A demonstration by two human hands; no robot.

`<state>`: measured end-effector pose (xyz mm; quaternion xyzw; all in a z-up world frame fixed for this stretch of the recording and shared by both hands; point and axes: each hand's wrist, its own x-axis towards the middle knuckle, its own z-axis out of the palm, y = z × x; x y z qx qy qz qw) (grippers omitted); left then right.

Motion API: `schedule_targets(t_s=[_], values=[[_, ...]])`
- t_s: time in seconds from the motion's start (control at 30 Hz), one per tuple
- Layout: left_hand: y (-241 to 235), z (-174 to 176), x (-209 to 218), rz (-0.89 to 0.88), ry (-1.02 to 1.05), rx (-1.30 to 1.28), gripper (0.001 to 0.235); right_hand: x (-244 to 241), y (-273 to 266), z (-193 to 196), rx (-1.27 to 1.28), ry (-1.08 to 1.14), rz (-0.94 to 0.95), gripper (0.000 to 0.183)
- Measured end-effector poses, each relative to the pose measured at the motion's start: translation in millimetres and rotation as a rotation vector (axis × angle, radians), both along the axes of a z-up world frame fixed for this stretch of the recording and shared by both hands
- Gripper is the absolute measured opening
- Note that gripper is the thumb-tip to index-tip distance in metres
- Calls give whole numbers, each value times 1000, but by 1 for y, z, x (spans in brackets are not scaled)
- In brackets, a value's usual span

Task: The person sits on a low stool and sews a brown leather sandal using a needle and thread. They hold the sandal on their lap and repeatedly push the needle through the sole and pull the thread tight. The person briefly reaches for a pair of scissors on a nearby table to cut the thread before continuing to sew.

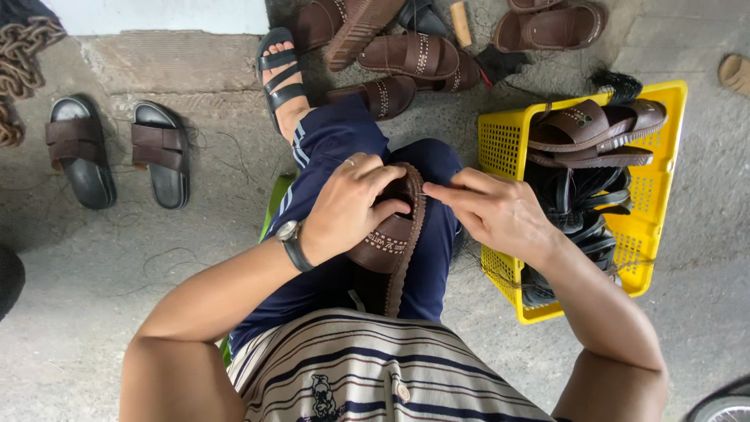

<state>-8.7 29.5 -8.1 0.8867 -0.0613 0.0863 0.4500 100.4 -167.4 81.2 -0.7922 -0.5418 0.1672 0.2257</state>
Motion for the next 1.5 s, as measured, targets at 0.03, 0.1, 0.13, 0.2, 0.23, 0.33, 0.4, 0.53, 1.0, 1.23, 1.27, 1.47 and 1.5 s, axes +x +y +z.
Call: schedule_targets(t_s=[0.03, 0.1, 0.13, 0.2, 0.23, 0.33, 0.4, 0.53, 1.0, 1.23, 1.27, 1.47, 1.5], values=[[-2, 3, 0, -4, 2, -2, 42, 2, -2, -1, -2, 2, -4, 24], [-2, 10, 1, 11, -4, 12, 44, 7, -3, -4, -63, -73, 32, 29], [-3, 8, 2, 12, 0, 14, 44, 9, -3, -3, -62, -69, 33, 29], [-6, 6, 2, 35, -24, 28, 48, 12, -3, -1, -179, -156, 83, 30], [-7, 4, 2, 33, -21, 27, 48, 13, -1, 3, -180, -152, 82, 30], [-9, -1, 3, 54, -33, 11, 48, 14, 7, 11, -317, -189, 127, 33], [-10, -6, 2, 67, -18, -71, 48, 11, 13, 13, -418, -154, 117, 36], [-11, -16, 4, 81, -69, -145, 46, -6, -4, -47, -243, -39, 6, 18], [18, 58, -9, -253, 494, -705, 10, -18, -1, -29, -54, 176, -127, 20], [-3, 24, 0, -14, 382, -955, 6, -28, -8, -48, 67, 113, -231, 21], [-2, 21, 0, 32, 289, -828, 7, -29, -8, -48, 95, 106, -228, 19], [-3, 11, 1, 57, 173, -613, 11, -28, -10, -57, 140, 56, -208, 16], [-4, 12, 2, 48, 170, -600, 12, -28, -9, -58, 138, 37, -201, 15]])
